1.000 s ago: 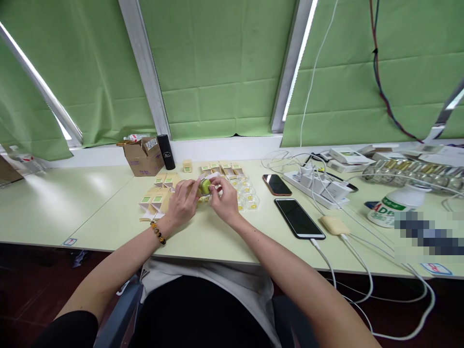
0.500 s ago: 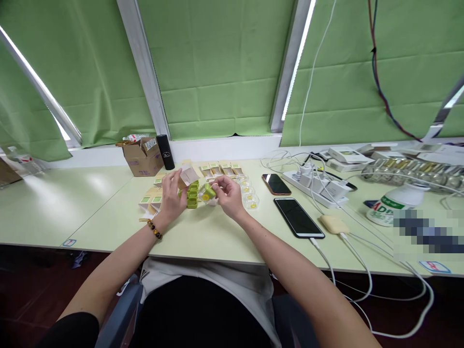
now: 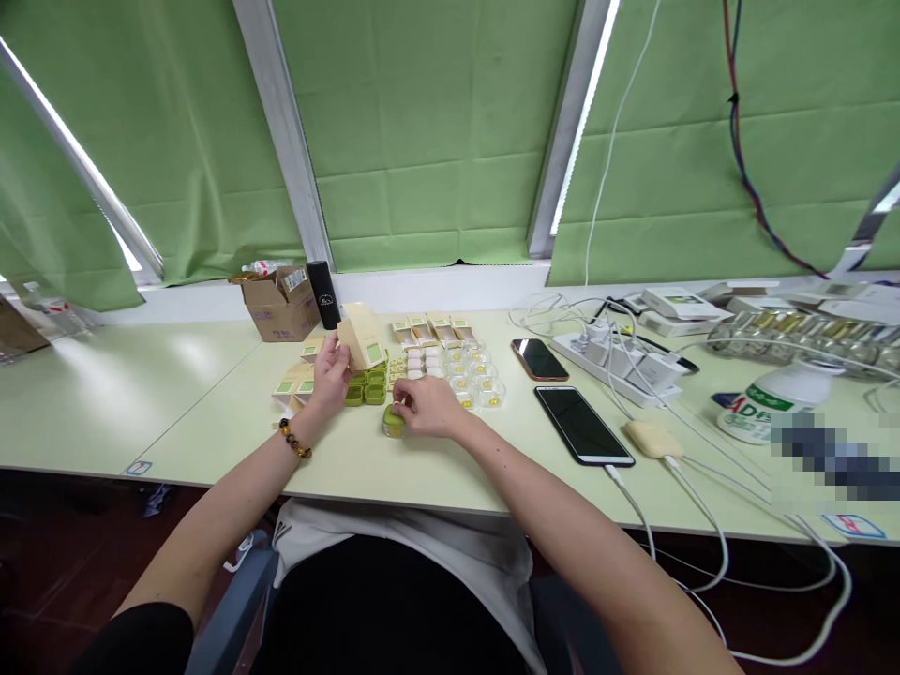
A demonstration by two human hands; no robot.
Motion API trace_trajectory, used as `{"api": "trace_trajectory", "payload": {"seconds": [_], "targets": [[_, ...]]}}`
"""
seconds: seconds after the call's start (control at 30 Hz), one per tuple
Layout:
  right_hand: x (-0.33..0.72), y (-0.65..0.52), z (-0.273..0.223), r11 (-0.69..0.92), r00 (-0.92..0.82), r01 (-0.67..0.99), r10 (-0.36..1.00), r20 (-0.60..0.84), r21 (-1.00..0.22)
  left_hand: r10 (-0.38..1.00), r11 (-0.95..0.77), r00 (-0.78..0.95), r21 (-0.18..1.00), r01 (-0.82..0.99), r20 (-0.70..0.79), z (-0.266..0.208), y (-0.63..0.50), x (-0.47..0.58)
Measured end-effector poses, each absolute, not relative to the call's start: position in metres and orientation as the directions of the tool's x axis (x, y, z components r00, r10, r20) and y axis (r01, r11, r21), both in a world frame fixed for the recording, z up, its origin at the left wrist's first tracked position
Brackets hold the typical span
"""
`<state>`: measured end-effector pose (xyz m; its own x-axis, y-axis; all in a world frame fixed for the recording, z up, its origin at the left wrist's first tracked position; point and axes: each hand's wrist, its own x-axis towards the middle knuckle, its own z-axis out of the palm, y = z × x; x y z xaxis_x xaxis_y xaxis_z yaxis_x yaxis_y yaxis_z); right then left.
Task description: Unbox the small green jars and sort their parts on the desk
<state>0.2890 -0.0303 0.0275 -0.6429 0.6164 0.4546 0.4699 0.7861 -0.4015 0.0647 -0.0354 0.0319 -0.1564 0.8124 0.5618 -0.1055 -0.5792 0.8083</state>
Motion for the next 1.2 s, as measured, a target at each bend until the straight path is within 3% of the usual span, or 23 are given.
{"api": "trace_trajectory", "payload": {"seconds": [0.13,0.27,0.37,0.73,0.97,1.2], "targets": [[0.291,-0.03,0.03,0.791,-0.569,0.415,0.611,0.551,-0.449,0.88,-0.465,-0.059,0.831,-0.306,0.471,0.036,-0.039,0.066],[0.289,-0.026,0.028,0.806,-0.414,0.301,0.591,0.692,-0.509,0.907,-0.385,0.023,0.852,-0.355,0.42,0.039,-0.045,0.069],[0.287,-0.022,0.027,0.783,-0.335,0.216,0.62,0.709,-0.583,0.92,-0.337,0.072,0.873,-0.353,0.384,0.038,-0.047,0.074],[0.279,-0.019,0.03,0.516,-0.381,-0.112,0.767,0.516,-0.849,0.914,-0.357,0.129,0.914,-0.195,0.384,0.031,-0.05,0.08],[0.282,-0.014,0.035,0.377,-0.243,-0.242,0.868,0.432,-0.894,0.782,-0.591,0.242,0.807,-0.008,0.575,0.03,-0.052,0.08],[0.277,-0.021,0.039,0.269,-0.252,-0.265,0.908,0.336,-0.926,0.76,-0.644,0.209,0.757,0.112,0.616,0.026,-0.055,0.088]]}}
